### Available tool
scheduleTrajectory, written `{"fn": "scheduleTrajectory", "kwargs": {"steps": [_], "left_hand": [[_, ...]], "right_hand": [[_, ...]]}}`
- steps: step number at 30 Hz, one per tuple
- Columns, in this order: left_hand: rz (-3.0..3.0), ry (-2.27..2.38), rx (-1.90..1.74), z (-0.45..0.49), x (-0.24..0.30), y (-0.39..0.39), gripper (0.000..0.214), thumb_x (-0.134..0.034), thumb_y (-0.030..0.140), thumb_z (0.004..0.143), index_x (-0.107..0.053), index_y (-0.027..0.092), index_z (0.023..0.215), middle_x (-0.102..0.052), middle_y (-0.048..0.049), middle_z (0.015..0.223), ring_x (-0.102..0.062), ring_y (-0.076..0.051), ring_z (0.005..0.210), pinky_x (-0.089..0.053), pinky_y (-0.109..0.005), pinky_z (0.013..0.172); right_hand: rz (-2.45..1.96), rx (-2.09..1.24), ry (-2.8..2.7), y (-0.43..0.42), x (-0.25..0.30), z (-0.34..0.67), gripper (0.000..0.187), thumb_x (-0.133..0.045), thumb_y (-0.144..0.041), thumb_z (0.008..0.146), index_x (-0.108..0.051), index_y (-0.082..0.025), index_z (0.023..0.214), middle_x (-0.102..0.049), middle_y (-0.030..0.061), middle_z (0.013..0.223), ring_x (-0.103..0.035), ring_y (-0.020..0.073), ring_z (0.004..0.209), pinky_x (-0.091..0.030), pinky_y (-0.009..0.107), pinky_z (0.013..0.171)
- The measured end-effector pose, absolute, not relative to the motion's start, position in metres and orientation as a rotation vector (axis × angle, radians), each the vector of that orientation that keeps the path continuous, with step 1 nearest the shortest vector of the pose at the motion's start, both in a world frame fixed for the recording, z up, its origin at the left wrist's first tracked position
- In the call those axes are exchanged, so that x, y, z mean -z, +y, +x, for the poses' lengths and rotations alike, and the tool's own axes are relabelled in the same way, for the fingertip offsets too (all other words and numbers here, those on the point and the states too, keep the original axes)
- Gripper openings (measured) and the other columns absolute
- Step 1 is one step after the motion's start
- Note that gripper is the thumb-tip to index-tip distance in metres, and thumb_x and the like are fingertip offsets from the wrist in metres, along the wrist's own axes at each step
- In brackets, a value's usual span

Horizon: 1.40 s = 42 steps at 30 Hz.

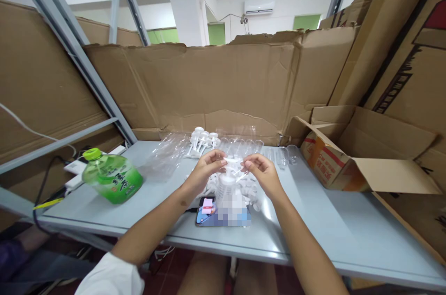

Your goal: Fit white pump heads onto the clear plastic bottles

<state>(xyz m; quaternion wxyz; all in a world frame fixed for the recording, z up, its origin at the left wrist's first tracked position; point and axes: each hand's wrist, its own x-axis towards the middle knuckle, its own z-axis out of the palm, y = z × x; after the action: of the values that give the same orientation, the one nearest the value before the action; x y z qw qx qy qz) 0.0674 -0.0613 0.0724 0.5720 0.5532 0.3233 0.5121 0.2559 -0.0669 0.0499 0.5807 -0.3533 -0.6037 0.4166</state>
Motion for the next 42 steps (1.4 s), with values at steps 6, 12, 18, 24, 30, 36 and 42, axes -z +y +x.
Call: {"fn": "scheduleTrajectory", "kwargs": {"steps": [6,12,18,24,30,36,42], "left_hand": [[1.351,0.815,-1.308,0.06,-0.062,-0.049,0.02,-0.061,0.032,0.073,-0.058,0.014,0.078,-0.055,-0.0006,0.07,-0.053,-0.01,0.066,-0.046,-0.022,0.059],[1.625,0.879,-1.378,0.051,-0.054,-0.034,0.016,-0.061,0.029,0.075,-0.063,0.014,0.079,-0.059,-0.0012,0.072,-0.052,-0.008,0.055,-0.043,-0.022,0.055],[1.854,0.659,-1.407,0.039,-0.052,-0.026,0.013,-0.055,0.022,0.08,-0.065,0.018,0.088,-0.056,-0.0013,0.079,-0.053,-0.008,0.059,-0.044,-0.024,0.061],[2.13,0.496,-1.316,0.026,-0.058,-0.024,0.024,-0.046,0.011,0.082,-0.068,0.02,0.087,-0.055,-0.0036,0.08,-0.054,-0.012,0.075,-0.043,-0.026,0.069],[2.153,0.501,-1.216,0.021,-0.063,-0.027,0.024,-0.045,0.011,0.081,-0.068,0.02,0.082,-0.055,-0.0044,0.081,-0.053,-0.013,0.076,-0.042,-0.027,0.07],[2.107,0.572,-1.16,0.02,-0.066,-0.03,0.021,-0.048,0.018,0.081,-0.069,0.021,0.078,-0.055,-0.0053,0.08,-0.055,-0.015,0.076,-0.044,-0.029,0.072],[2.065,0.569,-1.146,0.017,-0.065,-0.028,0.018,-0.052,0.021,0.078,-0.069,0.021,0.073,-0.056,-0.0058,0.078,-0.055,-0.016,0.074,-0.045,-0.029,0.07]], "right_hand": [[-0.906,-0.904,-1.43,-0.064,-0.045,0.256,0.01,-0.063,-0.03,0.076,-0.063,-0.02,0.077,-0.058,-0.0009,0.068,-0.051,0.0099,0.054,-0.042,0.025,0.053],[-0.882,-0.9,-1.392,-0.06,-0.044,0.26,0.018,-0.062,-0.027,0.077,-0.065,-0.025,0.094,-0.049,-0.0045,0.06,-0.05,0.0094,0.051,-0.039,0.025,0.051],[-0.804,-1.043,-1.271,-0.054,-0.037,0.263,0.013,-0.063,-0.026,0.074,-0.069,-0.025,0.086,-0.057,-0.0018,0.064,-0.048,0.01,0.051,-0.038,0.027,0.052],[-0.835,-1.11,-1.173,-0.052,-0.036,0.262,0.012,-0.062,-0.022,0.068,-0.071,-0.025,0.077,-0.057,-0.0011,0.065,-0.047,0.0103,0.054,-0.036,0.025,0.051],[-0.826,-1.127,-1.208,-0.053,-0.037,0.255,0.015,-0.054,-0.015,0.065,-0.066,-0.022,0.061,-0.057,-0.0003,0.068,-0.045,0.0108,0.057,-0.033,0.024,0.051],[-0.847,-1.057,-1.318,-0.052,-0.036,0.255,0.019,-0.05,-0.016,0.067,-0.065,-0.022,0.057,-0.054,0.0014,0.066,-0.044,0.0131,0.059,-0.034,0.026,0.052],[-0.798,-0.973,-1.444,-0.053,-0.036,0.258,0.018,-0.055,-0.029,0.074,-0.067,-0.021,0.064,-0.055,0.0045,0.072,-0.049,0.0171,0.067,-0.041,0.031,0.06]]}}
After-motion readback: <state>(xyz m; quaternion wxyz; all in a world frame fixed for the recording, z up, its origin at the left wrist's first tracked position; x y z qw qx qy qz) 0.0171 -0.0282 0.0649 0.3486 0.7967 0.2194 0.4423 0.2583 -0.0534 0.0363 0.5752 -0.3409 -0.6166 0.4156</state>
